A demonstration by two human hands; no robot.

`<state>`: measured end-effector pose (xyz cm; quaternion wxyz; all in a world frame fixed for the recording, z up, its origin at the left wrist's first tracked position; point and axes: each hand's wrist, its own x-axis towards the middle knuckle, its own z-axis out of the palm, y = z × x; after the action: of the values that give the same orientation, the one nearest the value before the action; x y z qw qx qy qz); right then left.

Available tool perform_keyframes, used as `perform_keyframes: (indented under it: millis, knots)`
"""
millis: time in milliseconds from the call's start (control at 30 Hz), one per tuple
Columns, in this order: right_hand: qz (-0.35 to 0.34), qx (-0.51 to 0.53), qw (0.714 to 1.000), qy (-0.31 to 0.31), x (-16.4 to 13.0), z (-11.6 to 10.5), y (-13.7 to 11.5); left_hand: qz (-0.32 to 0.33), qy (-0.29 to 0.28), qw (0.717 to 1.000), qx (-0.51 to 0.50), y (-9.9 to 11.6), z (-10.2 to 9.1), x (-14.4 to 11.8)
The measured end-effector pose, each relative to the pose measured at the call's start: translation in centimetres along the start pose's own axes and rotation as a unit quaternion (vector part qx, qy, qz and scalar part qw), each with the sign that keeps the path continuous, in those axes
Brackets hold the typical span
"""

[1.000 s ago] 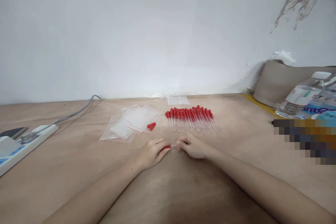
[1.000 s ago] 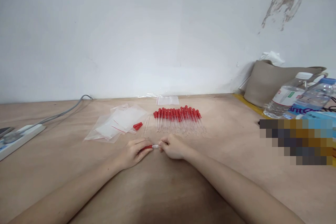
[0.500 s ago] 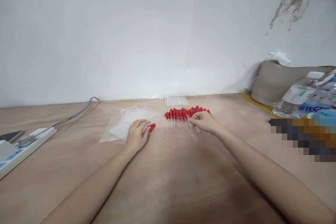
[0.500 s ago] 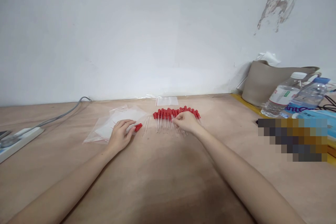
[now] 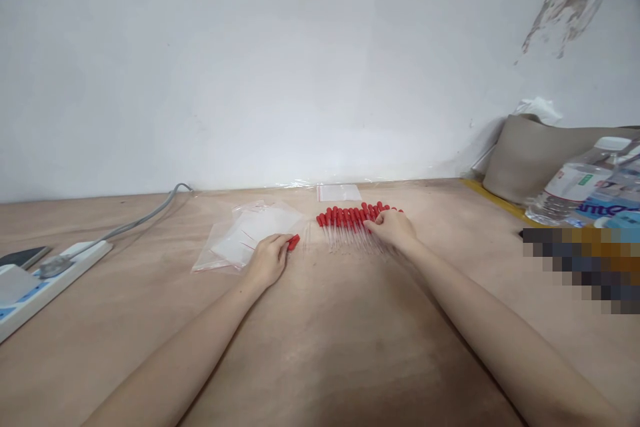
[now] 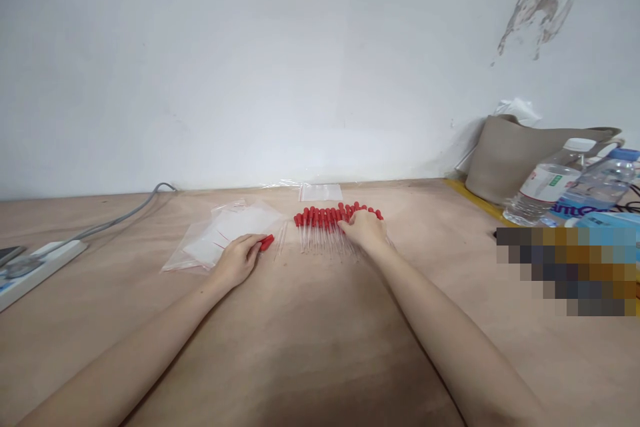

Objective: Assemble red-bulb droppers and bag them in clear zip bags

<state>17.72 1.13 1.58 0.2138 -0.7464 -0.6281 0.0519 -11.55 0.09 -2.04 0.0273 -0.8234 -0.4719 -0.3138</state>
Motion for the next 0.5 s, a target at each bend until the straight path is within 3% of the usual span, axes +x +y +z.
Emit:
perform_keyframes:
  millis: [133, 300, 500]
  knots:
    - [-0.058, 0.013, 0.997, 0.042, -1.4, -0.3, -2.3, -0.009, 0.0, 1.0, -0.008, 0.3, 0.0, -0.2]
    - [-0.174, 0.007, 0.984, -0.036, -3.2, 1.6, -8.2, -0.013, 0.035, 0.999, -0.006, 0.5, 0.3, -0.4]
    - [-0.106, -0.021, 0.988, -0.11, -2.4, 4.1, -13.5, -0.021, 0.101, 0.994, -0.028, 0.9, 0.0, -0.4]
